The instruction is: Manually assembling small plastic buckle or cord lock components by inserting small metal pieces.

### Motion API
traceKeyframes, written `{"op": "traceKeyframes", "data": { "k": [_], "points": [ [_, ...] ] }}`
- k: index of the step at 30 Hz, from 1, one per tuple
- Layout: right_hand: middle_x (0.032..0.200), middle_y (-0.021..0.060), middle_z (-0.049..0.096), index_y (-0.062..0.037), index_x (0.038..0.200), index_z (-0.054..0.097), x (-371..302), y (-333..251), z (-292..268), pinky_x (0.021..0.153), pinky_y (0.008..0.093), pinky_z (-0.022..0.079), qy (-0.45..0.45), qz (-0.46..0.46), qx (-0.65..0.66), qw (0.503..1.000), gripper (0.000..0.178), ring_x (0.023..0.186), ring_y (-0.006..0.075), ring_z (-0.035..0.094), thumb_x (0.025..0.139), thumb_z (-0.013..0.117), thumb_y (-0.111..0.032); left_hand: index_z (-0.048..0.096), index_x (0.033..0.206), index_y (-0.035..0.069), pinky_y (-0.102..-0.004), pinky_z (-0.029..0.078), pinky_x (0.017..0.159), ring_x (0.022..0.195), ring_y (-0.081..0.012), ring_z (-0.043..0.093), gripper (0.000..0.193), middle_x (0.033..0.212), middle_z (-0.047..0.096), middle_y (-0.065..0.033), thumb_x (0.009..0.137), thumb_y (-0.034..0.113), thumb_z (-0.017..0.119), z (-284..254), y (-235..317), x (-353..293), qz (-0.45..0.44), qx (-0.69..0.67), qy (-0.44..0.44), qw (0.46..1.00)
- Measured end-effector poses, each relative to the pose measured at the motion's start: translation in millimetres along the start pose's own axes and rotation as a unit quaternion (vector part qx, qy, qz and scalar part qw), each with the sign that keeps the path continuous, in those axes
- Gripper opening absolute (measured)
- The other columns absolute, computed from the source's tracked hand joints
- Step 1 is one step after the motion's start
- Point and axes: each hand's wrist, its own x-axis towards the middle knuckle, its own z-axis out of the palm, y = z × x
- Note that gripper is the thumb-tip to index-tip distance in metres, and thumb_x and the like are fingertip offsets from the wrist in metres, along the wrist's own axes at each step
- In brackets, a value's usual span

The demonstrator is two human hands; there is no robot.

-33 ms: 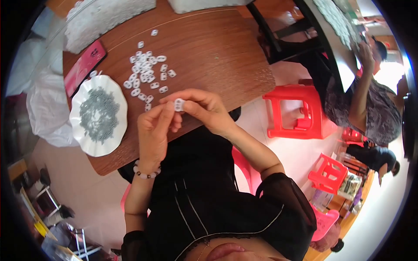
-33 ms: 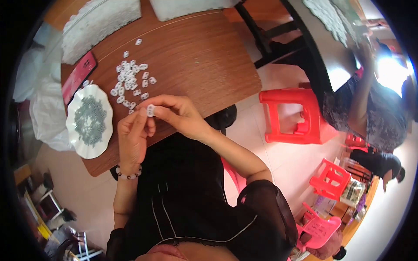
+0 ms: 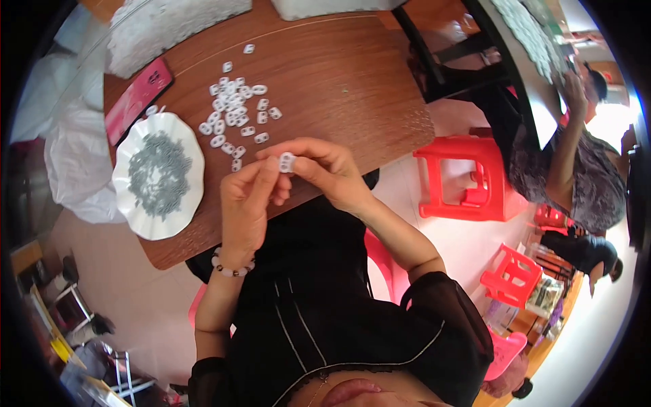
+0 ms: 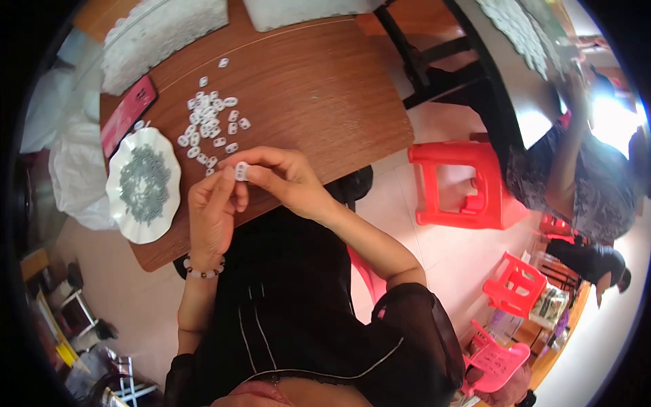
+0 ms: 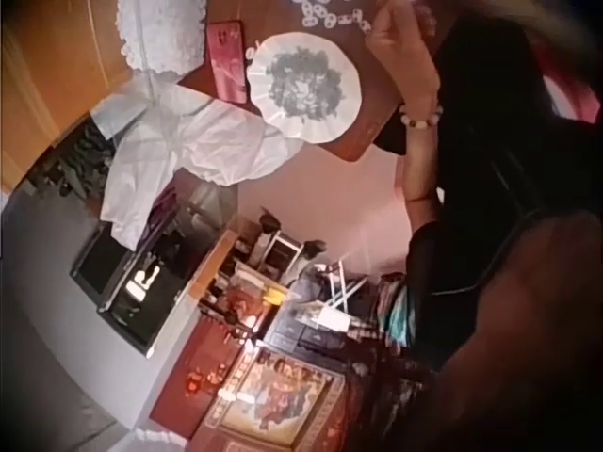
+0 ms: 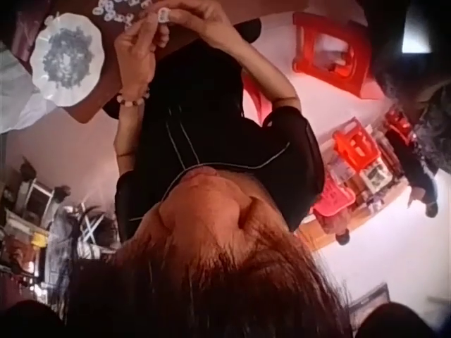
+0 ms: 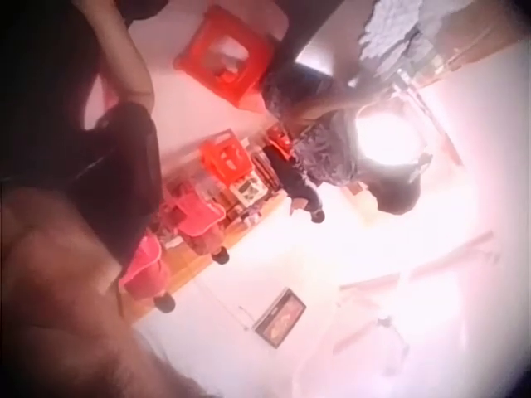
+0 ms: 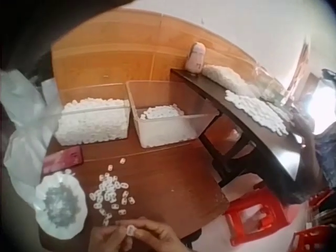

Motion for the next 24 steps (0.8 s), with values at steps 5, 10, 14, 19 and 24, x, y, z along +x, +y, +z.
{"op": "traceKeyframes", "data": {
  "k": [5, 10, 14, 19, 24],
  "points": [
    [0.116, 0.0157, 0.062, 0.0036, 0.117, 0.058, 0.2, 3.7, -0.1, 0.085, 0.0290, 0.049, 0.017, -0.069, -0.027, 0.997, 0.027, 0.091, 0.0147, 0.060, 0.094, 0.054, -0.011, 0.068, 0.089, 0.000, -0.0177, 0.042, 0.057, 0.064, -0.0050, 0.054, 0.026, 0.076, 0.063, -0.0018, 0.095, 0.022, 0.057, 1.8, 3.2, -3.6, -0.005, -0.057, -0.002, 0.998],
    [0.116, 0.0150, 0.062, 0.0030, 0.117, 0.058, 2.3, 7.8, 0.5, 0.088, 0.0295, 0.047, 0.016, -0.107, -0.049, 0.993, 0.028, 0.095, 0.0152, 0.059, 0.093, 0.057, -0.011, 0.068, 0.095, -0.001, -0.0172, 0.044, 0.057, 0.063, -0.0048, 0.054, 0.023, 0.075, 0.063, -0.0015, 0.095, 0.021, 0.059, -0.3, 5.4, -5.4, -0.005, -0.052, -0.009, 0.999],
    [0.116, 0.0150, 0.062, 0.0029, 0.117, 0.058, 2.5, 7.6, 1.4, 0.088, 0.0292, 0.047, 0.010, -0.096, -0.052, 0.994, 0.028, 0.095, 0.0150, 0.059, 0.093, 0.057, -0.011, 0.067, 0.097, -0.001, -0.0200, 0.038, 0.056, 0.062, -0.0067, 0.050, 0.024, 0.073, 0.059, -0.0010, 0.095, 0.020, 0.057, 0.1, 7.7, -7.7, -0.009, -0.031, 0.004, 0.999],
    [0.117, 0.0156, 0.061, 0.0032, 0.118, 0.057, 1.1, 8.2, 4.7, 0.089, 0.0296, 0.048, 0.022, -0.073, -0.033, 0.997, 0.029, 0.099, 0.0162, 0.061, 0.092, 0.058, -0.009, 0.067, 0.097, -0.001, -0.0195, 0.038, 0.055, 0.061, -0.0062, 0.050, 0.024, 0.072, 0.059, -0.0003, 0.095, 0.021, 0.057, -2.1, 6.5, -7.8, -0.019, -0.036, 0.008, 0.999],
    [0.120, 0.0166, 0.061, 0.0032, 0.119, 0.057, -0.5, 11.1, 5.3, 0.090, 0.0303, 0.049, 0.030, -0.063, -0.015, 0.997, 0.030, 0.100, 0.0171, 0.062, 0.092, 0.059, -0.009, 0.067, 0.096, -0.001, -0.0195, 0.038, 0.055, 0.061, -0.0060, 0.050, 0.024, 0.072, 0.059, -0.0001, 0.095, 0.021, 0.057, -2.1, 4.7, -8.3, -0.024, -0.043, 0.018, 0.999]
  ]
}}
